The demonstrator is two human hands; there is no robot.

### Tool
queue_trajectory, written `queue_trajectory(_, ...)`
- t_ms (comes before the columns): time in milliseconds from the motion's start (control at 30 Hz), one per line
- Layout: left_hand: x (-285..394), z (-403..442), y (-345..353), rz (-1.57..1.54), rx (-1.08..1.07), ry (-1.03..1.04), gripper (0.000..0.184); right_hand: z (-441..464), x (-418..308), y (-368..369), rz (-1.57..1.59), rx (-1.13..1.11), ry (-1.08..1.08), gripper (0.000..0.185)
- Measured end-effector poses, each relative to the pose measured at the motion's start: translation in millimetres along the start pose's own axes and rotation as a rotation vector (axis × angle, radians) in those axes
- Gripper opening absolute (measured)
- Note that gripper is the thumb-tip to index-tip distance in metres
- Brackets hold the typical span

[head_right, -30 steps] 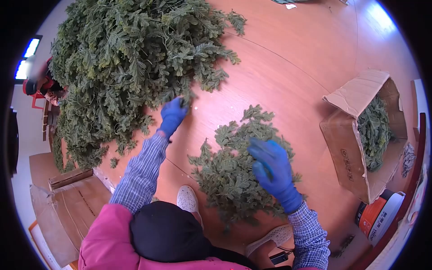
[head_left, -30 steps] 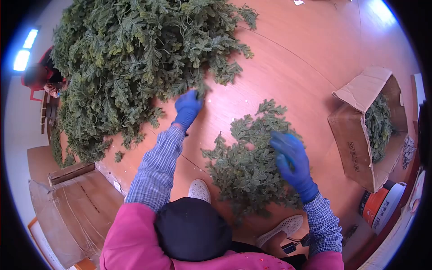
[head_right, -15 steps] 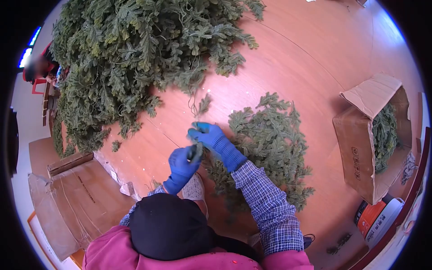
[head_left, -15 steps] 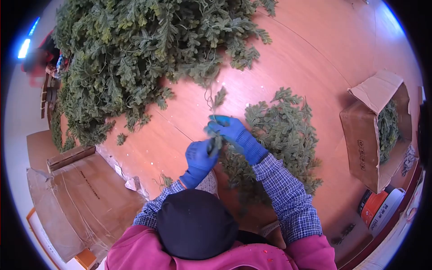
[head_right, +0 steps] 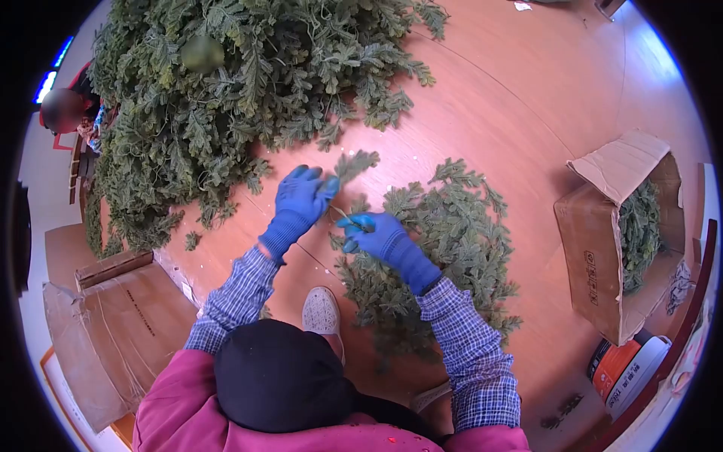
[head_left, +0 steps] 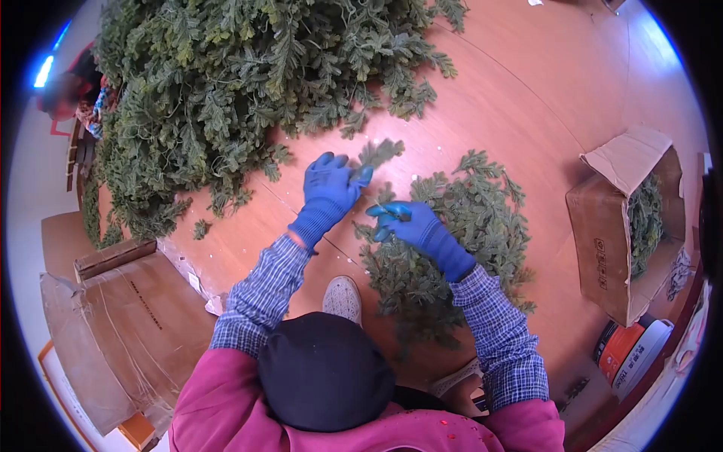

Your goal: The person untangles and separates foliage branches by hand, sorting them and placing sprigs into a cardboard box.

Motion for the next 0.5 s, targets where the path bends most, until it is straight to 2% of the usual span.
queue_trajectory(33,-1,9,10,0.192,-0.211,-0.075,0.040,1,2,2,-0.040,0.010,0.045,0.029)
queue_trajectory(67,-4,11,12,0.028,-0.193,-0.104,0.048,0,4,3,-0.077,0.021,0.090,0.029)
queue_trajectory(200,-4,-6,-19,0.050,-0.171,-0.228,0.043,2,12,1,-0.068,0.003,0.130,0.029)
queue_trajectory(267,-12,-21,-18,-0.419,-0.183,0.154,0.037,3,12,1,-0.039,0.007,0.100,0.029)
queue_trajectory(300,-15,-27,-18,-0.405,-0.166,0.151,0.037,3,9,1,-0.007,0.021,0.081,0.029)
queue_trajectory(367,-14,-34,-13,-0.222,-0.328,0.282,0.034,9,1,1,-0.030,-0.028,0.054,0.028)
queue_trajectory(433,-26,-41,2,-0.124,-0.353,0.240,0.034,21,-3,3,-0.161,-0.048,0.150,0.033)
queue_trajectory(467,-32,-42,1,-0.149,-0.390,0.161,0.035,28,-3,2,-0.194,-0.093,0.123,0.033)
queue_trajectory(500,-38,-44,-2,-0.184,-0.430,0.085,0.035,34,-1,-4,-0.410,-0.075,0.091,0.042)
Point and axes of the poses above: each hand's wrist, its own z-axis towards the middle knuckle, its own y-axis out of the palm, x = y × z, the point moved 4 cm from there along z, towards the middle knuckle, and after that the axes turned 13 degrees about -x, right-handed, at the moved point
